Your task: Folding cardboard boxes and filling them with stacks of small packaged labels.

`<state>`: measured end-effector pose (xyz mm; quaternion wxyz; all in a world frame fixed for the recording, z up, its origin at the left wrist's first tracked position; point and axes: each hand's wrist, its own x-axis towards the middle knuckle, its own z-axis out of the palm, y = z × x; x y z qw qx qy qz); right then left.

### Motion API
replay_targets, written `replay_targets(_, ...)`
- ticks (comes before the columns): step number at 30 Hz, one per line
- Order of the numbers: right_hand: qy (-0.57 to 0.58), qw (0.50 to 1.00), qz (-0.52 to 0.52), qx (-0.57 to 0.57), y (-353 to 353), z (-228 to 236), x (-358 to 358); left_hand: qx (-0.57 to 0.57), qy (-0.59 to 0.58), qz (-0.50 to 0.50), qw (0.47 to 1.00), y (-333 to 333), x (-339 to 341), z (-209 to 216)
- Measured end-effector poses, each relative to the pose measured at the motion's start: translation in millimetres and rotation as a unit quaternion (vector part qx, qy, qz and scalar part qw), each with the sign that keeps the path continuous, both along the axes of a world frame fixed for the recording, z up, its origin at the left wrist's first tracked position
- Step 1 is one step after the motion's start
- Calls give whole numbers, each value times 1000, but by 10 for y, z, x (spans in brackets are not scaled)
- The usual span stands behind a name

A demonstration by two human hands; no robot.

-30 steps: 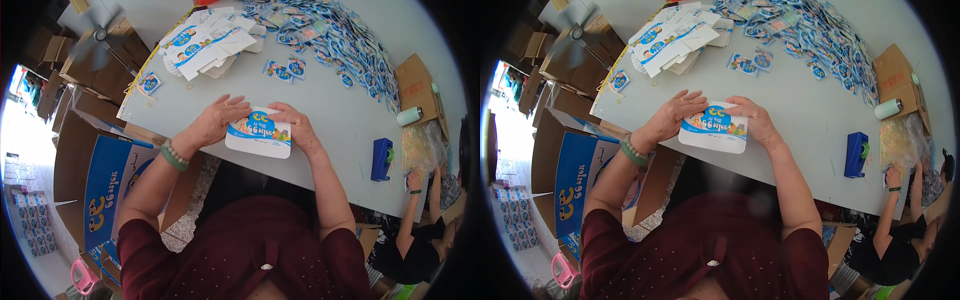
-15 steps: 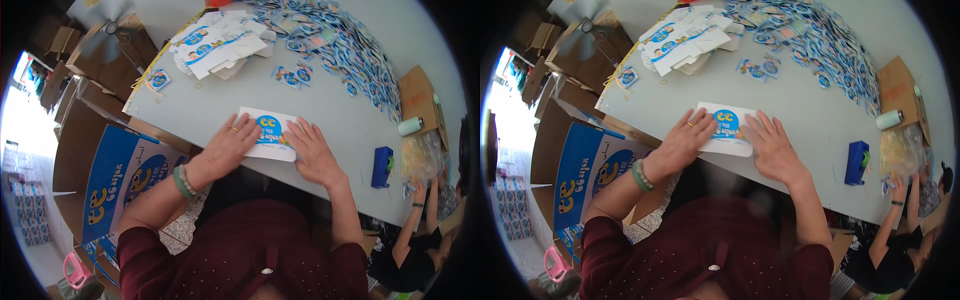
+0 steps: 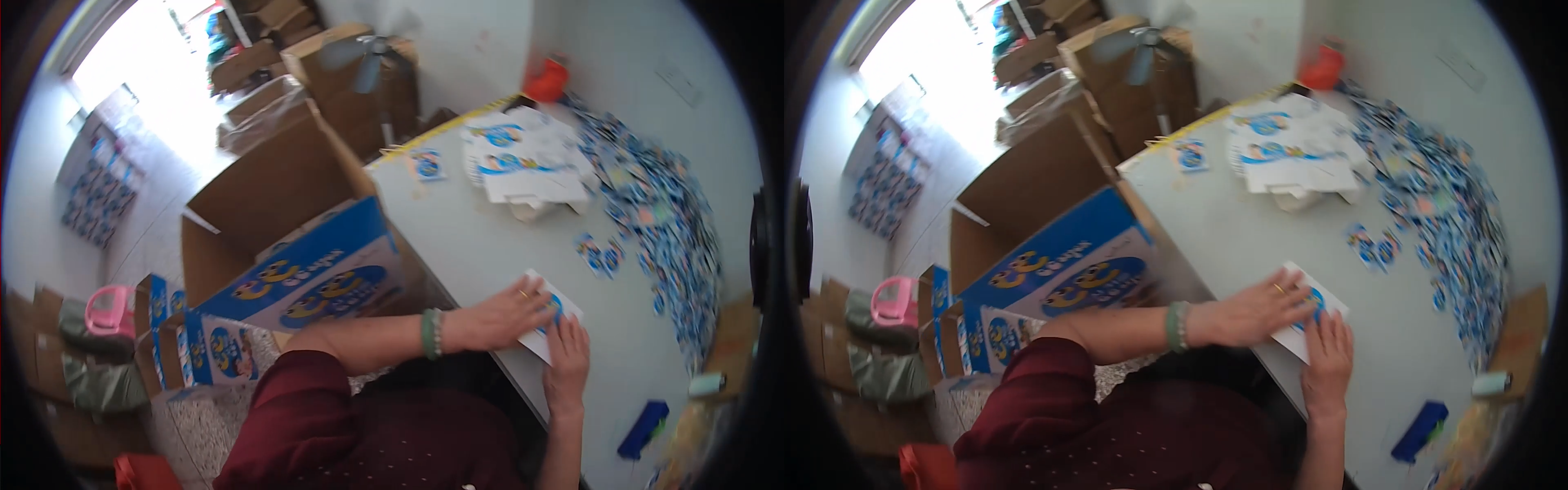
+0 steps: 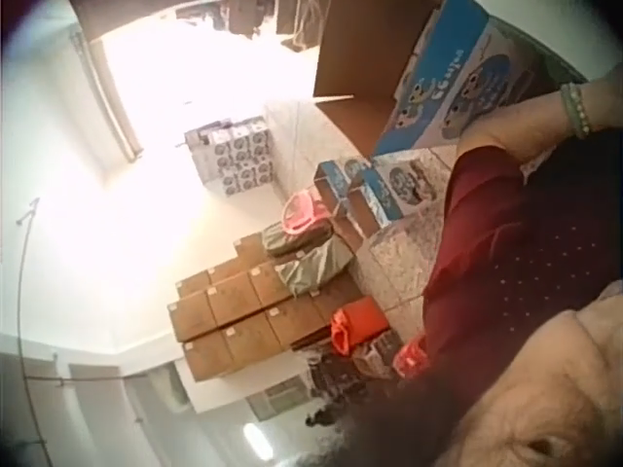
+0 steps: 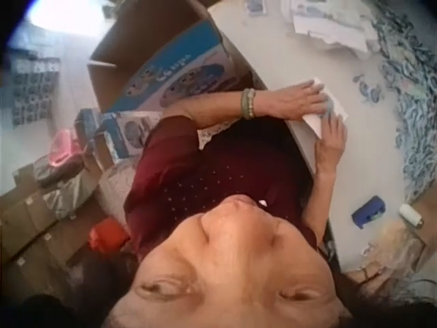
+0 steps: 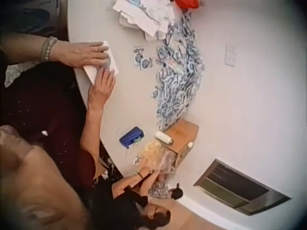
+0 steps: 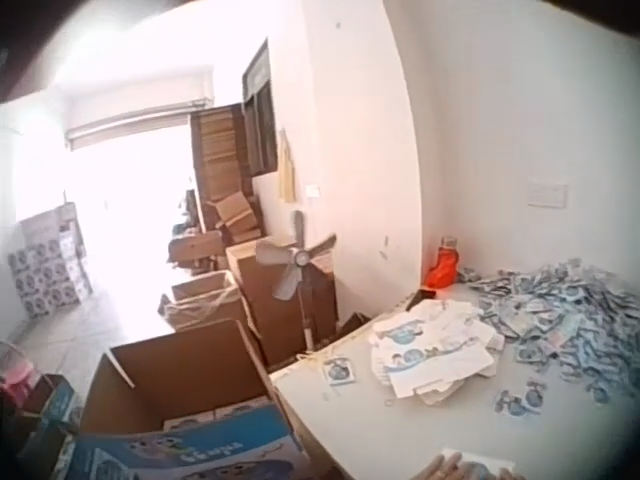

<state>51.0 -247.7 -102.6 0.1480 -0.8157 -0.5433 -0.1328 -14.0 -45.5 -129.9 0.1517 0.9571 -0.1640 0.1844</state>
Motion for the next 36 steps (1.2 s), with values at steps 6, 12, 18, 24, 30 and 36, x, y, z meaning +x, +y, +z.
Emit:
replay_targets(6, -84, 995, -24, 57, 40, -301, -8, 74, 1, 6, 997, -26, -121, 95)
replay_targets(12, 60, 995, -4, 75, 51, -214, -129, 95, -30, 21, 995, -15, -170, 44)
replay_targets(18, 258, 965, 4, 39, -153, -66, -2, -39, 33, -40, 998, 4, -257, 225)
replay_targets(24, 85, 995, -34, -32, 38, -161, -16, -57, 22, -27, 998, 45, -142, -57)
replay_targets(30, -29, 999, -8, -37, 10, -268, 61, -50, 61, -70, 994, 220, -76, 216)
replay_targets(36, 10, 1000, 8, 7, 43, -280, 69, 3, -2, -55, 998, 200, -27, 17)
